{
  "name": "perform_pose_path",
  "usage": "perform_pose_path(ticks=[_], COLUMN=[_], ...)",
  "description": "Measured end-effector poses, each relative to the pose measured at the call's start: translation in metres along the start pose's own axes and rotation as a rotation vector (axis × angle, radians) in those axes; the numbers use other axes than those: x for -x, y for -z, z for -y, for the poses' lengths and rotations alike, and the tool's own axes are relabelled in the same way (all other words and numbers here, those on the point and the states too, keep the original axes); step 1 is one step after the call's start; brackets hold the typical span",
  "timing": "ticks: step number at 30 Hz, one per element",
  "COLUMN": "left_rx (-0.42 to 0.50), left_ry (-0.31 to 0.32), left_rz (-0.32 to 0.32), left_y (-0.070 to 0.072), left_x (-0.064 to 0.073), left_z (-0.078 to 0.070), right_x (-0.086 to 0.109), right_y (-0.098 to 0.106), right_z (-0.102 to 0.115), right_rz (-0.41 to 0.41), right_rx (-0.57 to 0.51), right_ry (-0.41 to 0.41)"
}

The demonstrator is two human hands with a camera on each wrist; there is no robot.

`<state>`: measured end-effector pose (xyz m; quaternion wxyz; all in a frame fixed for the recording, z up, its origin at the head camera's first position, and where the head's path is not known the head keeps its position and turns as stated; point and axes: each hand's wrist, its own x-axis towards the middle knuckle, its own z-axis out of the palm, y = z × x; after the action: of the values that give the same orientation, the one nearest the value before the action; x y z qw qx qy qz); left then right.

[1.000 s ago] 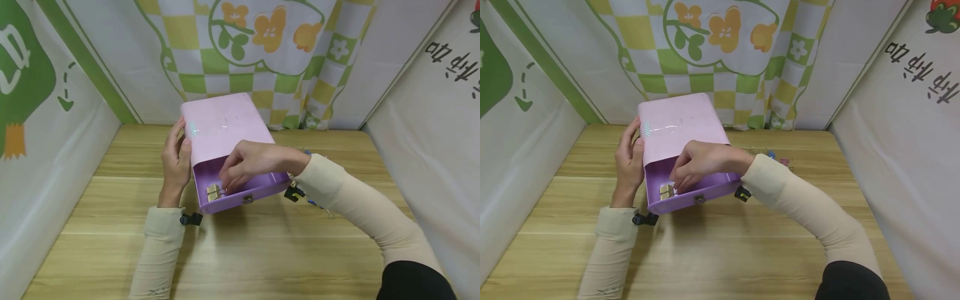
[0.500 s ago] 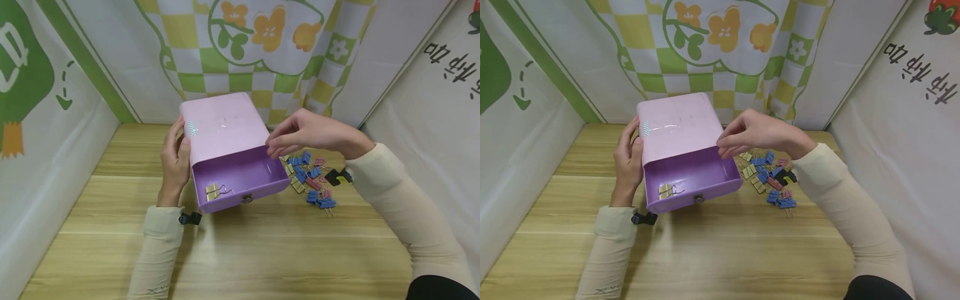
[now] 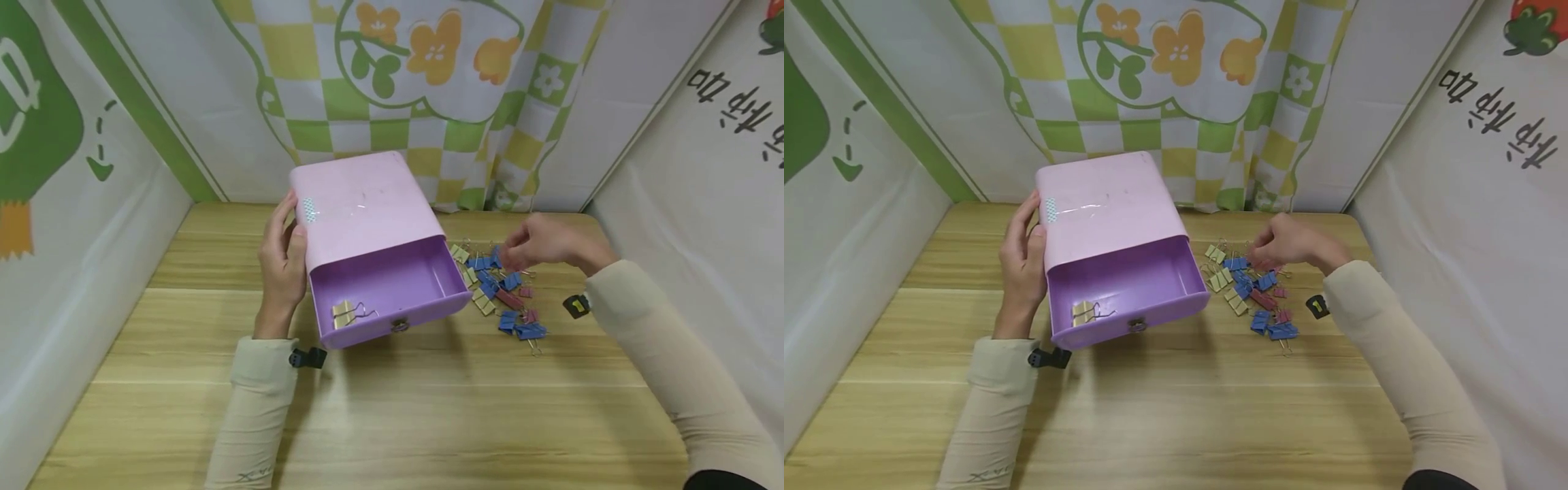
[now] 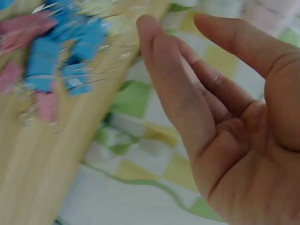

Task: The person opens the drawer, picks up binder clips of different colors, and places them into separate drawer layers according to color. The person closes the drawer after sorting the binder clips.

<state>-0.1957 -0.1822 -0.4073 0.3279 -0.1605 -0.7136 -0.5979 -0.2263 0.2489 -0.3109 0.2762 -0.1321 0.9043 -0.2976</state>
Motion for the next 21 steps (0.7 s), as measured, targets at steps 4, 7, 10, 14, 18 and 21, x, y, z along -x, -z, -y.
perform_pose_path(ticks=[4,7,10,14,18,21], left_rx=[-0.003,0.0,0.006,0.011,0.017,0.023], left_ry=[0.004,-0.001,-0.007,-0.007,-0.008,-0.012], left_rz=[0.004,0.001,-0.006,-0.013,-0.013,-0.014], left_y=[0.0,0.0,-0.001,-0.002,-0.002,-0.002], left_x=[0.001,0.002,0.002,0.002,0.001,0.0], left_z=[0.001,0.002,0.001,-0.001,-0.002,-0.002], right_x=[-0.012,-0.02,-0.026,-0.033,-0.039,-0.042], right_y=[-0.01,-0.018,-0.025,-0.031,-0.035,-0.038], right_z=[-0.025,-0.037,-0.044,-0.047,-0.047,-0.047], right_rz=[-0.009,-0.004,0.005,0.023,0.051,0.068], right_rx=[0.088,0.065,0.043,0.052,0.07,0.066], right_ry=[-0.015,-0.012,-0.006,-0.01,-0.017,-0.026])
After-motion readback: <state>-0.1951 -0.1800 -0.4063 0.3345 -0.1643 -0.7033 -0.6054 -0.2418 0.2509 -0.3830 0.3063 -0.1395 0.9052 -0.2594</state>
